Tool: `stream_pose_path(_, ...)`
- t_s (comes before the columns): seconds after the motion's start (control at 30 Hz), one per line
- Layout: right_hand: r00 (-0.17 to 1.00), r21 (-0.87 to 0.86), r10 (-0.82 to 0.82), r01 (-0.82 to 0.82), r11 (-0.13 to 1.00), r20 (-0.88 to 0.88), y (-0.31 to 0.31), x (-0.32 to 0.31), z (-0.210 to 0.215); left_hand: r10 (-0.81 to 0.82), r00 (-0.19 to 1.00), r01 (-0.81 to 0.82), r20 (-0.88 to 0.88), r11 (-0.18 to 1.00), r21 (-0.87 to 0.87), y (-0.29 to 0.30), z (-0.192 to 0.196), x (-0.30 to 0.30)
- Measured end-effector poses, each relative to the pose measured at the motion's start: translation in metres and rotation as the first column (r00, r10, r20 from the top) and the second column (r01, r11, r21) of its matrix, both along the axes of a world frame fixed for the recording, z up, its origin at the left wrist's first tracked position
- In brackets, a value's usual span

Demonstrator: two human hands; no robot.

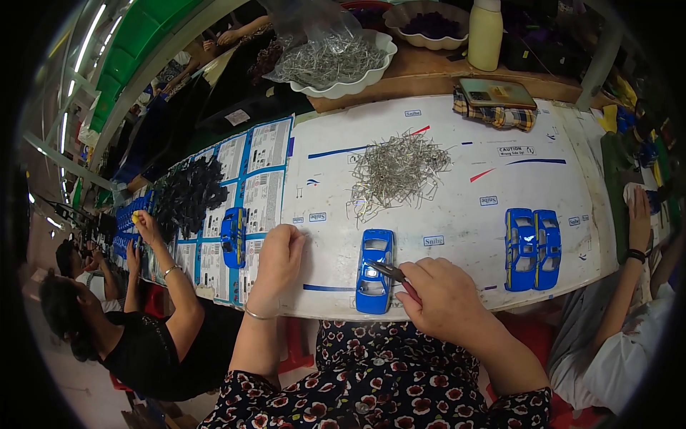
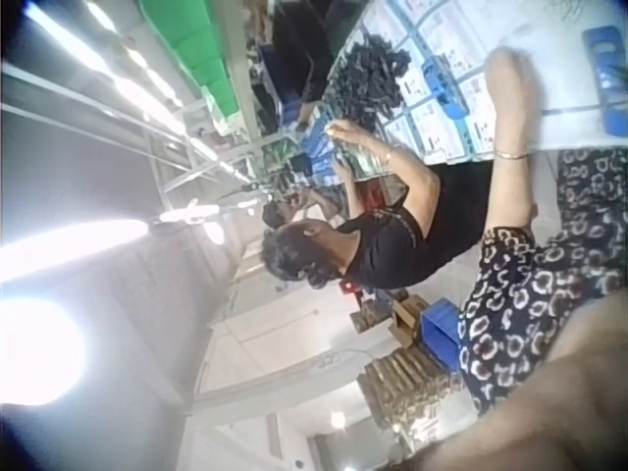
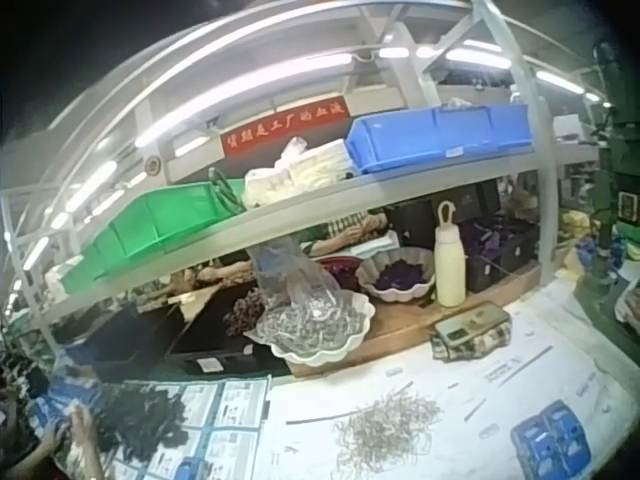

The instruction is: The person holds toy car bodies and uses pliers to attach and adjust metal wires inside them, setting the finished car bodies onto the table.

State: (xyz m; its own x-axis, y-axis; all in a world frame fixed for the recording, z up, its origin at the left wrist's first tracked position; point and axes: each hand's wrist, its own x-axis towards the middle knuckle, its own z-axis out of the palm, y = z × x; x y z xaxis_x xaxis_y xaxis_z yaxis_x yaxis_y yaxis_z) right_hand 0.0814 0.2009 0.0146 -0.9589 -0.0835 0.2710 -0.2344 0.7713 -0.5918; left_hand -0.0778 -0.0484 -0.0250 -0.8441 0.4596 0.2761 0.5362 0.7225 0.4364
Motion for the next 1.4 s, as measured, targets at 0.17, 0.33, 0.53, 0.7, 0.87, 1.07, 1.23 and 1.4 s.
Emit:
stream_pose_path(0.17, 0.995, 0.039, 0.024, -0.021, 0.999, -0.095, -0.008, -0.004, 0.002, -0.298, 0.731, -0.24, 0.613, 0.729, 0.641, 0.021, 0.023, 0.031)
stream_pose_path(0.33, 0.991, 0.031, 0.024, -0.02, 0.999, -0.133, -0.014, -0.006, 0.006, -0.523, 0.505, -0.368, 0.687, 0.589, 0.719, 0.035, 0.031, 0.049)
stream_pose_path(0.53, 0.991, 0.018, 0.022, -0.02, 1.0, -0.135, -0.013, -0.002, 0.008, -0.618, 0.433, -0.372, 0.656, 0.54, 0.755, 0.041, 0.028, 0.058)
stream_pose_path(0.7, 0.99, 0.054, 0.023, -0.016, 0.998, -0.139, -0.011, 0.0, 0.002, -0.608, 0.416, -0.368, 0.676, 0.567, 0.737, 0.046, 0.033, 0.061)
stream_pose_path(0.87, 0.991, 0.048, 0.021, -0.014, 0.999, -0.13, -0.009, 0.002, 0.005, -0.587, 0.411, -0.356, 0.697, 0.6, 0.716, 0.046, 0.033, 0.062)
stream_pose_path(1.07, 0.991, 0.03, 0.023, -0.019, 0.999, -0.13, -0.009, 0.004, 0.009, -0.571, 0.445, -0.346, 0.69, 0.601, 0.721, 0.048, 0.038, 0.064)
stream_pose_path(1.23, 0.991, 0.032, 0.026, -0.022, 0.999, -0.128, -0.009, 0.003, 0.009, -0.556, 0.516, -0.271, 0.652, 0.615, 0.74, 0.052, 0.035, 0.066)
stream_pose_path(1.4, 0.99, 0.058, 0.022, -0.014, 0.998, -0.138, -0.006, 0.004, 0.004, -0.561, 0.502, -0.297, 0.658, 0.603, 0.741, 0.054, 0.036, 0.067)
